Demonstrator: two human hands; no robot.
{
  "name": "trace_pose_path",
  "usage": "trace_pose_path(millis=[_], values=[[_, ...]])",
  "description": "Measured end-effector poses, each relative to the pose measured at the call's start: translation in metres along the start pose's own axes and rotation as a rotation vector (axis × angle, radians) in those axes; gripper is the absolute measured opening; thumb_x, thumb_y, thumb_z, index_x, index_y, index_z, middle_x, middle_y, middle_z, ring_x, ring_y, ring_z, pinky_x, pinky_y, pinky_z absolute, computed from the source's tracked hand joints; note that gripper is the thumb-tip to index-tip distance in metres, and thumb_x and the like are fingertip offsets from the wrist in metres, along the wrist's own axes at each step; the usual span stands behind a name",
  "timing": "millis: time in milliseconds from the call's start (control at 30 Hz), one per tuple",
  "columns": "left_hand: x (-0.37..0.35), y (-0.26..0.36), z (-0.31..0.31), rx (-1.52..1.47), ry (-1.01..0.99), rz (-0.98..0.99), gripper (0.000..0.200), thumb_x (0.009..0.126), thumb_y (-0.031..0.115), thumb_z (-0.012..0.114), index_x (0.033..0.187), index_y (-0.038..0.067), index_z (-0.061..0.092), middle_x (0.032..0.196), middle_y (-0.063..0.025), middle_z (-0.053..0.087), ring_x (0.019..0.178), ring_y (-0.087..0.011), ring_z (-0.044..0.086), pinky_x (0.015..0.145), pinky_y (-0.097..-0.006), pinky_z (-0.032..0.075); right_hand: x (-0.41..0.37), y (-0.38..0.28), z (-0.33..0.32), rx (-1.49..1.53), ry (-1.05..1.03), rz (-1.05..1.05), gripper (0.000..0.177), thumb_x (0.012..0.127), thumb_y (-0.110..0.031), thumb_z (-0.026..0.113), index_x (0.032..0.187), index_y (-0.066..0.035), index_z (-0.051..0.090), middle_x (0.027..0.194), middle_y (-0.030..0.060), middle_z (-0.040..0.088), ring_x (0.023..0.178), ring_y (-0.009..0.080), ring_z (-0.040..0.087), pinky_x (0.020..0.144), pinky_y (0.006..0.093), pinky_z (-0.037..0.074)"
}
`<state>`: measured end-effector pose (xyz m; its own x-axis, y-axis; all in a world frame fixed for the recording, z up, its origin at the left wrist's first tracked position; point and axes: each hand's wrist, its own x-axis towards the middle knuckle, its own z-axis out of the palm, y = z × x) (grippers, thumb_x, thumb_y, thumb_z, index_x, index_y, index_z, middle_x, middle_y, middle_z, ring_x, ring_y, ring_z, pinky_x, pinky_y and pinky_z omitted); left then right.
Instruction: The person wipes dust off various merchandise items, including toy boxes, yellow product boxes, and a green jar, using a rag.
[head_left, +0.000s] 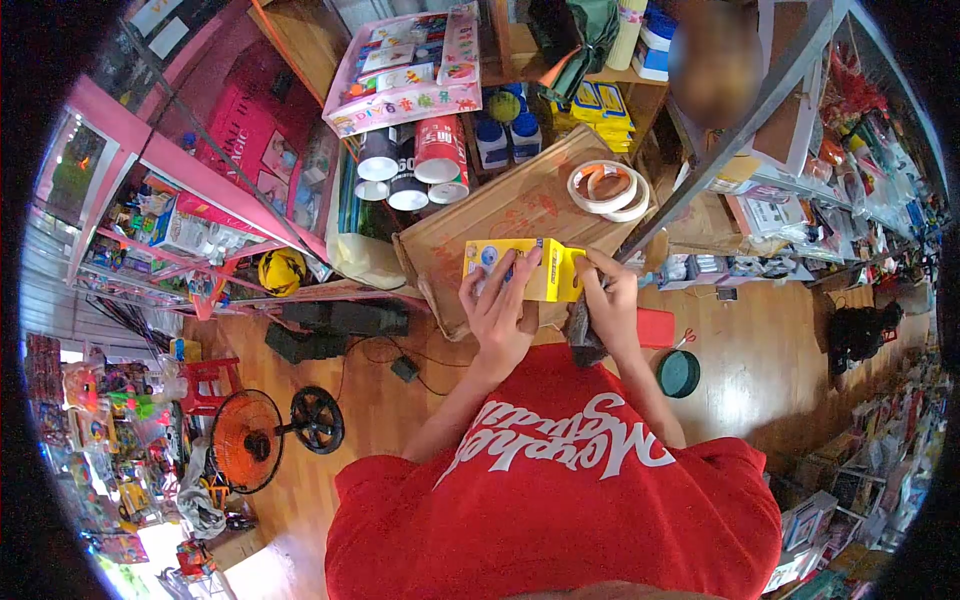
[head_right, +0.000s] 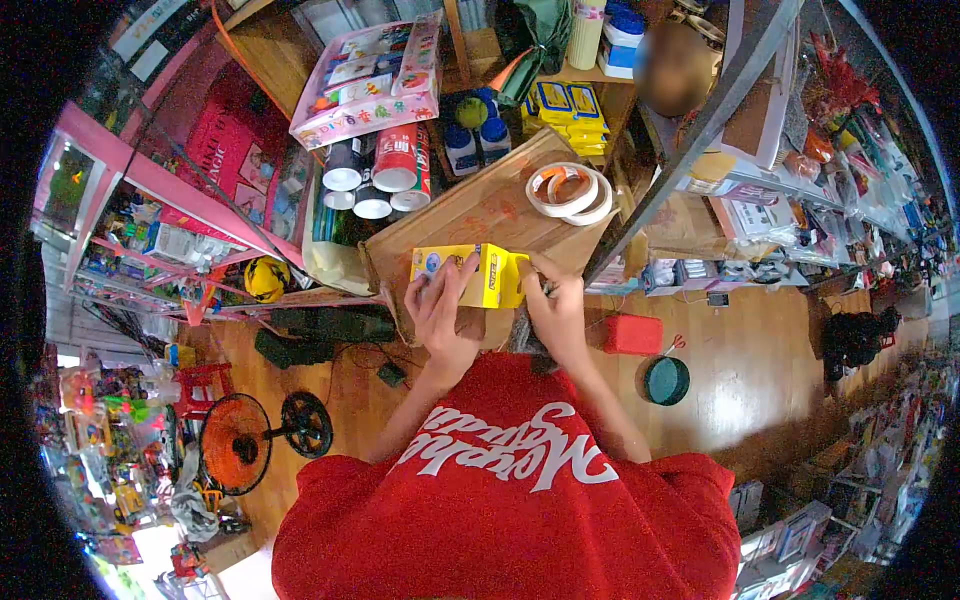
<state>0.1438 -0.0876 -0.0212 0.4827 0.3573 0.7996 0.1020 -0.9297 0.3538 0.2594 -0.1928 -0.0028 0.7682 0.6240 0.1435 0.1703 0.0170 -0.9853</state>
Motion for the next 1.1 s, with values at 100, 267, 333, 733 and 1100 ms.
trace_pose_path(millis=[100, 267, 333, 733, 1100], values=[[-0.002, -0.001, 0.002, 0.056, -0.034, 0.035, 0.059, 0.081, 0.014, 0.064, 0.134, 0.0, 0.04, 0.118, -0.0032, 0.063, 0.113, -0.023, 0.056, 0.099, -0.0421, 0.031, 0.001, 0.012, 0.011, -0.083, 0.152, -0.219, 0.018, 0.087, -0.004, 0.051, 0.096, 0.005, 0.063, 0.064, -0.0008, 0.052, 0.058, 0.0029, 0.042, 0.05, 0.0217, 0.035], [0.003, -0.006, 0.0, -0.032, 0.021, -0.022, 0.063, 0.067, 0.0, 0.062, 0.128, 0.005, 0.048, 0.121, -0.0001, 0.062, 0.113, -0.0195, 0.057, 0.098, -0.0415, 0.03, 0.003, -0.008, -0.005, 0.174, -0.117, 0.241, 0.03, 0.093, -0.018, 0.052, 0.112, 0.004, 0.057, 0.067, 0.0023, 0.058, 0.059, 0.004, 0.047, 0.052, 0.0206, 0.037], [0.007, -0.007, -0.005, -0.046, 0.055, -0.038, 0.064, 0.066, -0.001, 0.061, 0.128, 0.004, 0.047, 0.121, -0.0011, 0.062, 0.113, -0.0207, 0.056, 0.098, -0.042, 0.03, 0.003, -0.021, -0.008, 0.318, -0.218, 0.328, 0.036, 0.094, -0.024, 0.052, 0.117, 0.004, 0.054, 0.067, 0.0027, 0.059, 0.058, 0.0053, 0.049, 0.052, 0.021, 0.039], [0.006, -0.011, -0.003, -0.053, -0.123, -0.064, 0.064, 0.07, 0.01, 0.063, 0.131, 0.004, 0.045, 0.132, -0.0064, 0.052, 0.121, -0.0254, 0.049, 0.1, -0.0444, 0.027, -0.006, -0.008, 0.002, 0.191, -0.218, 0.263, 0.019, 0.091, -0.013, 0.045, 0.088, 0.002, 0.056, 0.055, 0.0078, 0.056, 0.045, 0.0138, 0.052, 0.046, 0.0257, 0.041], [0.011, -0.021, -0.005, -0.169, -0.167, -0.237, 0.086, 0.07, 0.024, 0.078, 0.14, 0.007, 0.032, 0.143, -0.0175, 0.033, 0.127, -0.0355, 0.036, 0.104, -0.0467, 0.03, 0.08, -0.052, -0.066, 0.28, -0.057, 0.146, 0.023, 0.088, -0.022, 0.051, 0.087, 0.001, 0.054, 0.054, 0.0087, 0.056, 0.044, 0.0142, 0.052, 0.044, 0.0255, 0.042]])
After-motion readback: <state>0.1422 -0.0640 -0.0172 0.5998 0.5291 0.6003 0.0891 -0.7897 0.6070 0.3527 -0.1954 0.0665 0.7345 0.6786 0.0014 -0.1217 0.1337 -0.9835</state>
